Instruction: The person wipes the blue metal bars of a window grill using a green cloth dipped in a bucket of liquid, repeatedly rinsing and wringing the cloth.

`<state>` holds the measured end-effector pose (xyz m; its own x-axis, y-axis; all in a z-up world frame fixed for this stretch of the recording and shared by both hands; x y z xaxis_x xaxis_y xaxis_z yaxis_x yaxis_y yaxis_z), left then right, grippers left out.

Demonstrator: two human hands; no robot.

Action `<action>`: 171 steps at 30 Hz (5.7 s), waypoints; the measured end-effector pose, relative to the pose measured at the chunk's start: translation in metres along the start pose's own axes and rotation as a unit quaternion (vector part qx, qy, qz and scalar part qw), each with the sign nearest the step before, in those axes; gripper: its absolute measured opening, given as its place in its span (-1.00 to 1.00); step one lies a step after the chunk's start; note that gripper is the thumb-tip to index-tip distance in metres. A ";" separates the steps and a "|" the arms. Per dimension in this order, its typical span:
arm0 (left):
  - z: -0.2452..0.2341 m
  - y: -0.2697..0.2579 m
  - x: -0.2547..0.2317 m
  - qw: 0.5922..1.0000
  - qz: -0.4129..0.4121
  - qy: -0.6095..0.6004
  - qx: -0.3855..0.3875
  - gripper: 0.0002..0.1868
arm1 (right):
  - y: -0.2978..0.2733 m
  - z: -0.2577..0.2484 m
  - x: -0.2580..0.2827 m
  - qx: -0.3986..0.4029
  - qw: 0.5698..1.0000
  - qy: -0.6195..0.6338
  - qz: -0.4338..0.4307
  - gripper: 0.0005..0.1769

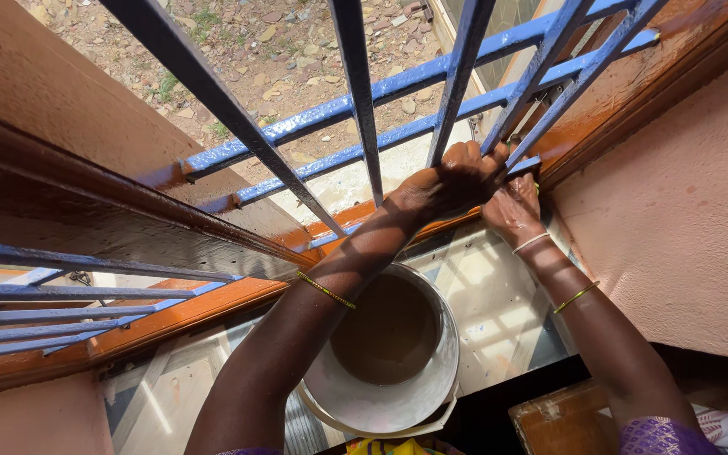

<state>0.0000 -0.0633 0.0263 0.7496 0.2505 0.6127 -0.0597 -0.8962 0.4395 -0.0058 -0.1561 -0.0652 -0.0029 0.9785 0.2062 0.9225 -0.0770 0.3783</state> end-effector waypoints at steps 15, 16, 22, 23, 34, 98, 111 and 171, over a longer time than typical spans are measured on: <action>-0.017 0.009 0.008 1.000 0.001 0.007 -0.026 -0.73 | 0.004 0.001 -0.007 0.048 0.991 0.113 0.050 -0.78; -0.021 0.009 0.010 0.999 -0.005 0.017 -0.037 -0.72 | 0.006 -0.010 0.002 0.017 0.996 0.085 0.024 -0.76; -0.013 0.009 0.005 0.999 0.001 0.019 -0.027 -0.70 | 0.008 -0.014 0.011 -0.004 0.999 0.037 -0.002 -0.76; -0.008 0.009 0.004 1.000 0.001 0.003 -0.011 -0.71 | 0.008 -0.009 0.005 0.014 0.999 0.035 0.008 -0.76; -0.013 0.010 0.008 0.999 -0.016 0.000 -0.030 -0.70 | 0.005 0.025 -0.021 0.141 0.985 -0.022 0.096 -0.77; 0.029 0.068 -0.036 0.847 -0.112 -0.509 0.099 -0.70 | -0.092 -0.280 -0.006 -0.123 0.860 0.454 0.200 -0.68; -0.032 0.068 0.003 0.715 -0.201 -0.658 -0.128 -0.56 | -0.076 -0.126 -0.018 0.252 0.962 -0.002 0.106 -0.63; -0.008 0.065 -0.054 0.627 -0.091 -0.766 0.109 -0.24 | -0.062 -0.334 -0.041 -0.052 0.914 0.375 0.148 -0.73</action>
<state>-0.0498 -0.1322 0.0265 0.4945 -0.1407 -0.8577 0.0848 -0.9743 0.2087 -0.1914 -0.2552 0.2040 -0.0591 0.5084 0.8591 0.8837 -0.3736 0.2819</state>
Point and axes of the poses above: each hand's wrist, its own y-axis towards the middle knuckle, its own z-axis out of the palm, x = y × z, the point moved 8 cm from there along y, towards the middle knuckle, and after that the axes turned 5 degrees about z, right-handed, at the moved point
